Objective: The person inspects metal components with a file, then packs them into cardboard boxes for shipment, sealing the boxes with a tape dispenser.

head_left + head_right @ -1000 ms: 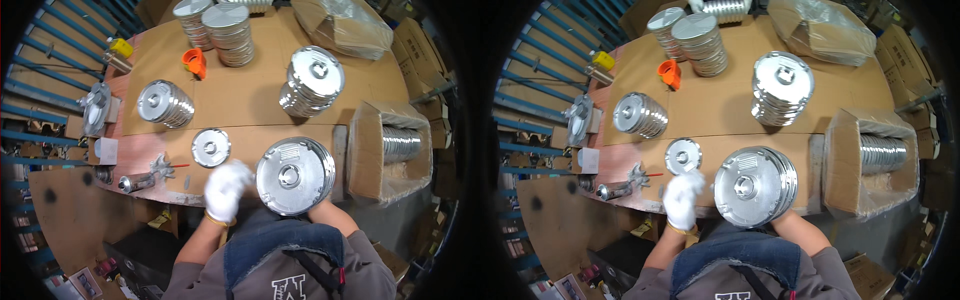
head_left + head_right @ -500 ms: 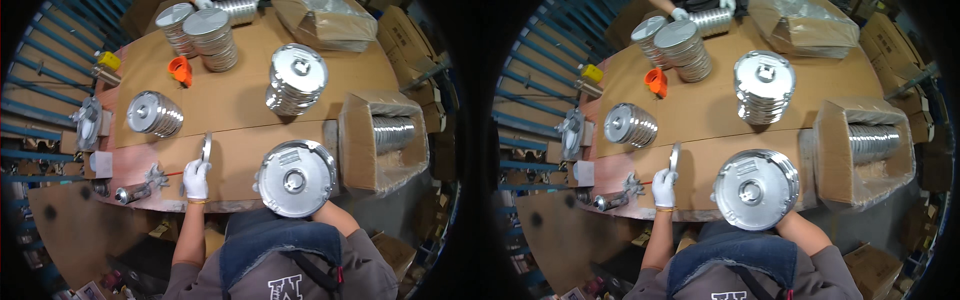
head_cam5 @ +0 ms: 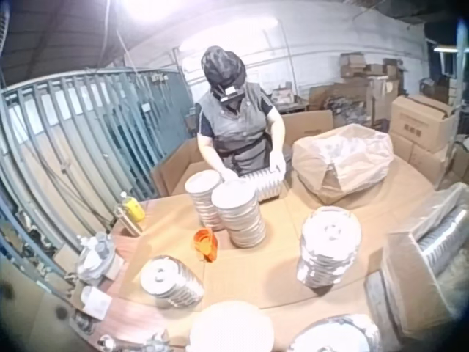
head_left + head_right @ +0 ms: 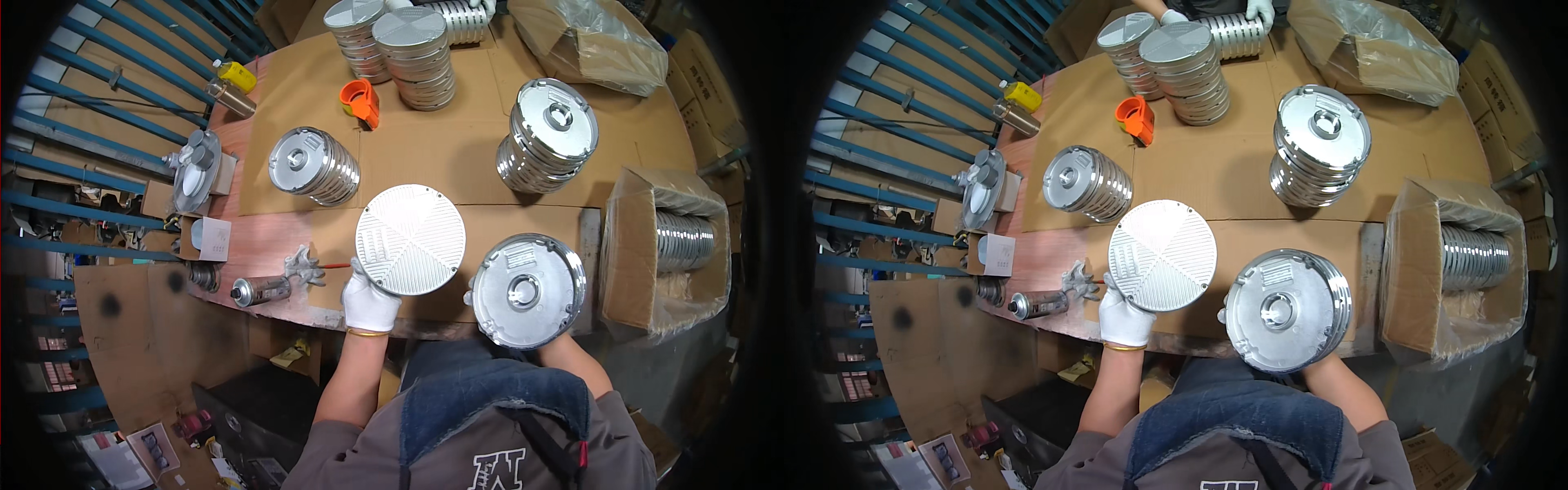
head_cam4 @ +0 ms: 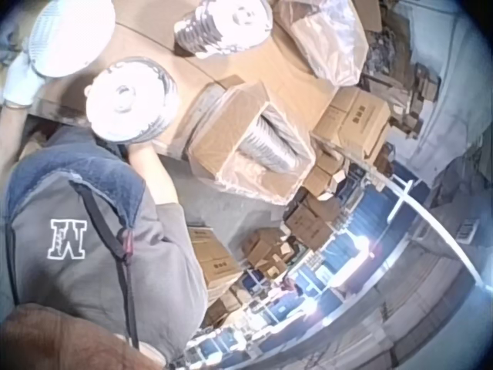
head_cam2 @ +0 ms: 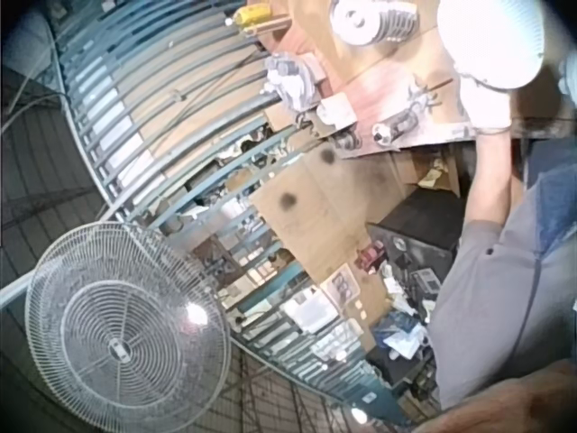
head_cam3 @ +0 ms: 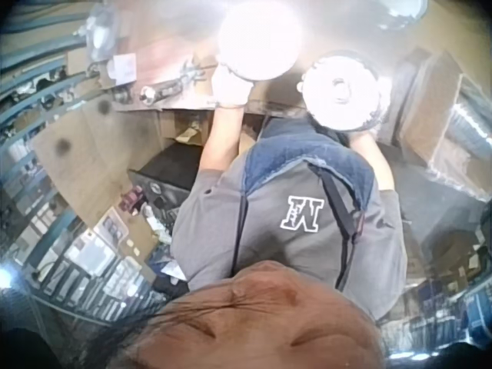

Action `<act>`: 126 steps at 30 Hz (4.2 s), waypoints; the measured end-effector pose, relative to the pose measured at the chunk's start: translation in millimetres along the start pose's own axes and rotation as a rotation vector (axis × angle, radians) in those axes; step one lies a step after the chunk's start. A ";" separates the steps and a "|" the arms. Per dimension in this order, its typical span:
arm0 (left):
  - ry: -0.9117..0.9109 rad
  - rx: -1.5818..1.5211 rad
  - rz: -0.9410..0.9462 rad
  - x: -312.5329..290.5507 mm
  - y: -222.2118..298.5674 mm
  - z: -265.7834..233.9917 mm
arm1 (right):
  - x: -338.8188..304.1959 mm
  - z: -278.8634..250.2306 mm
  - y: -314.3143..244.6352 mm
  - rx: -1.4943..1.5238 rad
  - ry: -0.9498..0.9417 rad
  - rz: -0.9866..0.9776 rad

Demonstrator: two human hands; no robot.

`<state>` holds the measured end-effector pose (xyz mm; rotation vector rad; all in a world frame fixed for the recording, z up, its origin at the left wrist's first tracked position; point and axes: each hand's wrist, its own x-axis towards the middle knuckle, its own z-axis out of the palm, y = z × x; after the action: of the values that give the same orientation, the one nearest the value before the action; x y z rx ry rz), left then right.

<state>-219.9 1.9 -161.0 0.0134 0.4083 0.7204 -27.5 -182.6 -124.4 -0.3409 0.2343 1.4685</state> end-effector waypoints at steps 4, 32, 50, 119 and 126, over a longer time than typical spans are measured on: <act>-0.048 0.049 0.005 -2.8 -2.2 3.9 | 1.8 -4.9 3.0 0.020 -0.027 -0.021; -1.057 2.001 0.634 -35.1 -126.7 114.0 | -37.0 -23.4 -11.4 0.159 -0.256 -0.085; -1.093 1.213 -0.425 -11.5 -378.4 220.9 | -278.5 -68.8 -217.2 -0.333 0.023 -0.676; -1.117 1.977 0.794 48.4 -226.8 206.6 | -113.6 0.5 -161.6 -0.134 -0.185 -0.282; -0.760 2.375 1.126 138.8 -184.7 141.4 | -110.7 0.5 -171.6 0.405 -0.411 -0.064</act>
<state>43.9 -30.3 -108.4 2.8364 0.2549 0.7989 132.8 -296.8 -70.1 0.2783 0.1808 1.3570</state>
